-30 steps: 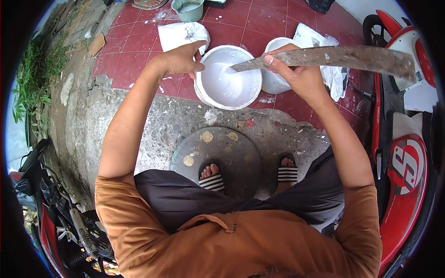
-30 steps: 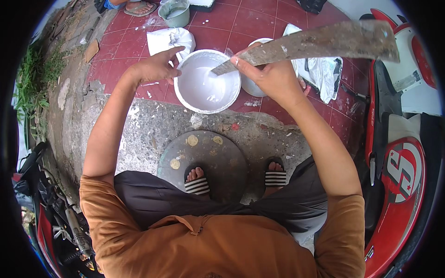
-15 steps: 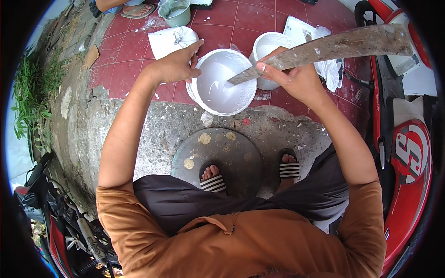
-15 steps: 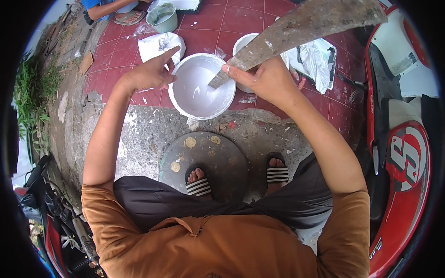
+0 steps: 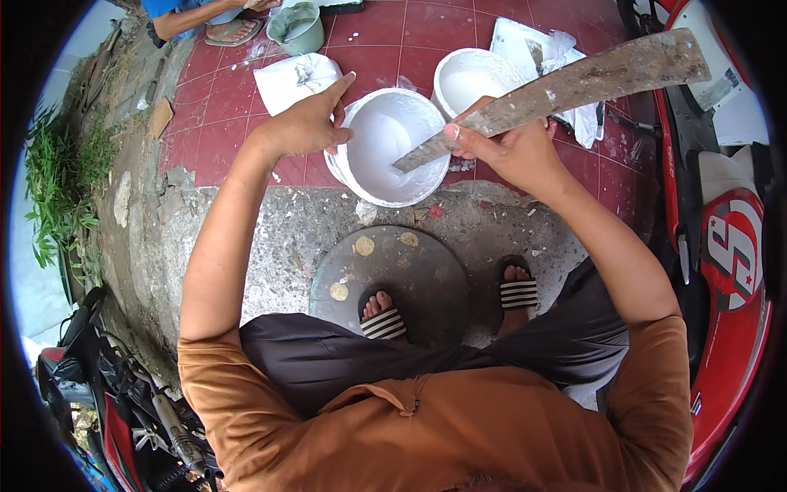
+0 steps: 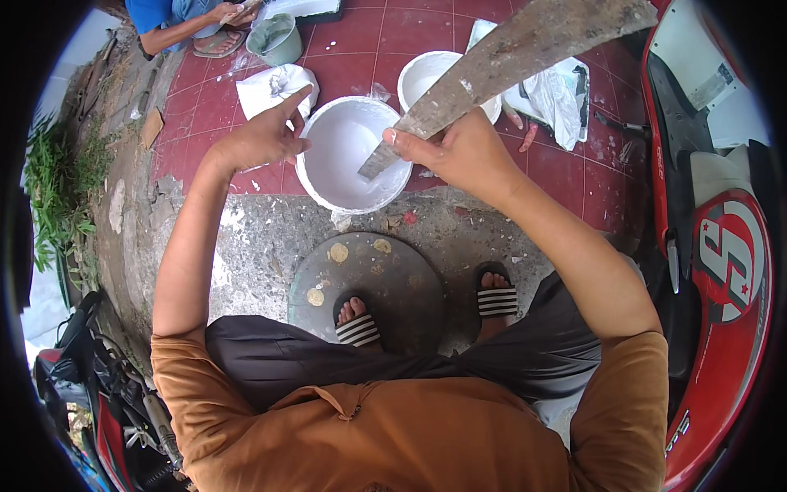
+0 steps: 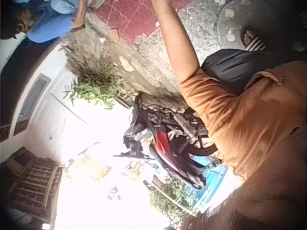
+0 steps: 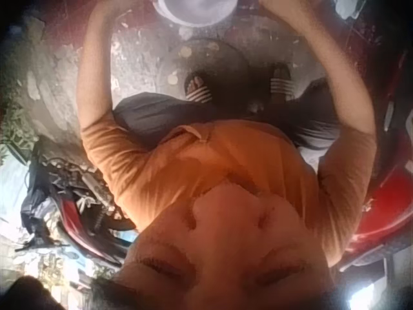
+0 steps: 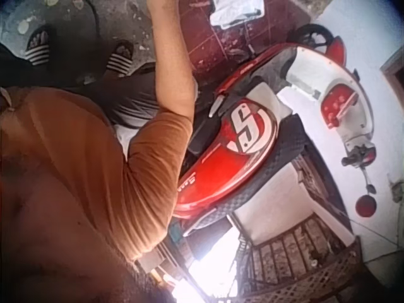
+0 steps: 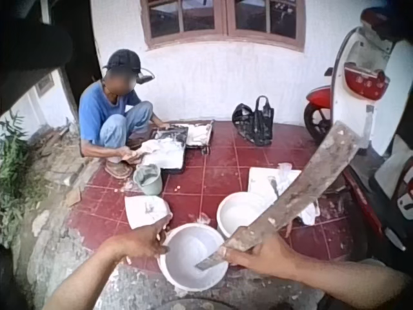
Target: The person stirs white liquid in a bucket with a wooden stick, ties a plastic bag containing a white substance, and kneads the bag by hand.
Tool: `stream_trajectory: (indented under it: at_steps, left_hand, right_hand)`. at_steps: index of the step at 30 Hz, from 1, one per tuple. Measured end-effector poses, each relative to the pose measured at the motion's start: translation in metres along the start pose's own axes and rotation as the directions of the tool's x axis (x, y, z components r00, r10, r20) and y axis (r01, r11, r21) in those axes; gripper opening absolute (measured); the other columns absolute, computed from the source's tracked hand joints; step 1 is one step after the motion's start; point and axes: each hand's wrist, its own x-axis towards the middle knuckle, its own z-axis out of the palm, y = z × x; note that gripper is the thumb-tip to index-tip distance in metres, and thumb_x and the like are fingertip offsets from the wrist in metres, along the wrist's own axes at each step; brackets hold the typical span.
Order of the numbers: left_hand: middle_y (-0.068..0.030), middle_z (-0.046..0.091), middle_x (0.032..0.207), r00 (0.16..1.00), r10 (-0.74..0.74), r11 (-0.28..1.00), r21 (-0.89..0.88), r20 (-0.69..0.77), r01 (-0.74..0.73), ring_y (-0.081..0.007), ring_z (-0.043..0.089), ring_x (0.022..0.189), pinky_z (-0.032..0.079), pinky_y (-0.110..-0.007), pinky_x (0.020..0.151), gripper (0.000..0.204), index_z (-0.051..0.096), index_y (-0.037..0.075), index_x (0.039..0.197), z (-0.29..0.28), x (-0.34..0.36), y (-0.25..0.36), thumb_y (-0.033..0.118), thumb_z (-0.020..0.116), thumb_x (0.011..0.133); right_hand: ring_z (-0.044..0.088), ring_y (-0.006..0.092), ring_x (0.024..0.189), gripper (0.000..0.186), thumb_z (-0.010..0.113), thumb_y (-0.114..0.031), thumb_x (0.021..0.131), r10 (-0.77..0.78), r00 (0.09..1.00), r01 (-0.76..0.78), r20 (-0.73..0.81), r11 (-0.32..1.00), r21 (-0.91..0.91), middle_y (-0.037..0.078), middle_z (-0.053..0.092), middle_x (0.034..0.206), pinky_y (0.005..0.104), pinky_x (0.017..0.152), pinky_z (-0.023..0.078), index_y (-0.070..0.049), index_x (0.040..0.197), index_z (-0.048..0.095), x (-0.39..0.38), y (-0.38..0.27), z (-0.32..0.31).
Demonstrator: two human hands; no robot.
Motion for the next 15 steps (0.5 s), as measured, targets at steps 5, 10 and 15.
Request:
stream_trajectory:
  at_steps: [5, 10, 15]
  left_hand:
    - [-0.0079, 0.055, 0.098, 0.999, -0.033, 0.999, -0.041, 0.035, 0.035, -0.0158, 0.057, 0.076, 0.05, -0.031, 0.074, 0.088, 0.019, 0.008, 0.155, 0.0, 0.001, 0.003, 0.009, 0.071, 0.083]
    - [-0.0073, 0.055, 0.09, 0.999, 0.031, 0.998, -0.058, -0.033, -0.033, -0.0168, 0.063, 0.07, 0.053, -0.032, 0.07, 0.085, 0.021, 0.003, 0.153, 0.001, 0.003, -0.009, 0.004, 0.068, 0.082]
    - [-0.0079, 0.055, 0.091, 0.999, 0.007, 0.998, -0.063, -0.036, -0.009, -0.0169, 0.062, 0.07, 0.053, -0.031, 0.07, 0.085, 0.022, 0.004, 0.153, 0.001, 0.002, -0.005, 0.005, 0.069, 0.082]
  right_hand:
    - [0.069, 0.0133, 0.075, 0.022, 0.071, -0.013, 0.09, 0.095, 0.995, -0.097, 0.022, 0.938, 0.332, 0.011, 0.07, 0.086, 0.024, 0.066, 0.057, 0.007, 0.098, 0.065, 0.002, -0.004, 0.016]
    - [0.067, 0.0117, 0.077, 0.021, 0.071, -0.017, 0.091, -0.057, 0.995, 0.064, -0.086, 0.994, 0.087, 0.008, 0.069, 0.085, 0.0244, 0.066, 0.055, 0.003, 0.095, 0.067, 0.007, 0.002, 0.006]
    - [0.059, 0.0095, 0.068, 0.022, 0.074, -0.025, 0.088, -0.149, 0.986, 0.139, -0.069, 0.982, -0.127, 0.004, 0.069, 0.082, 0.0266, 0.064, 0.047, -0.003, 0.091, 0.07, -0.004, -0.008, 0.0]
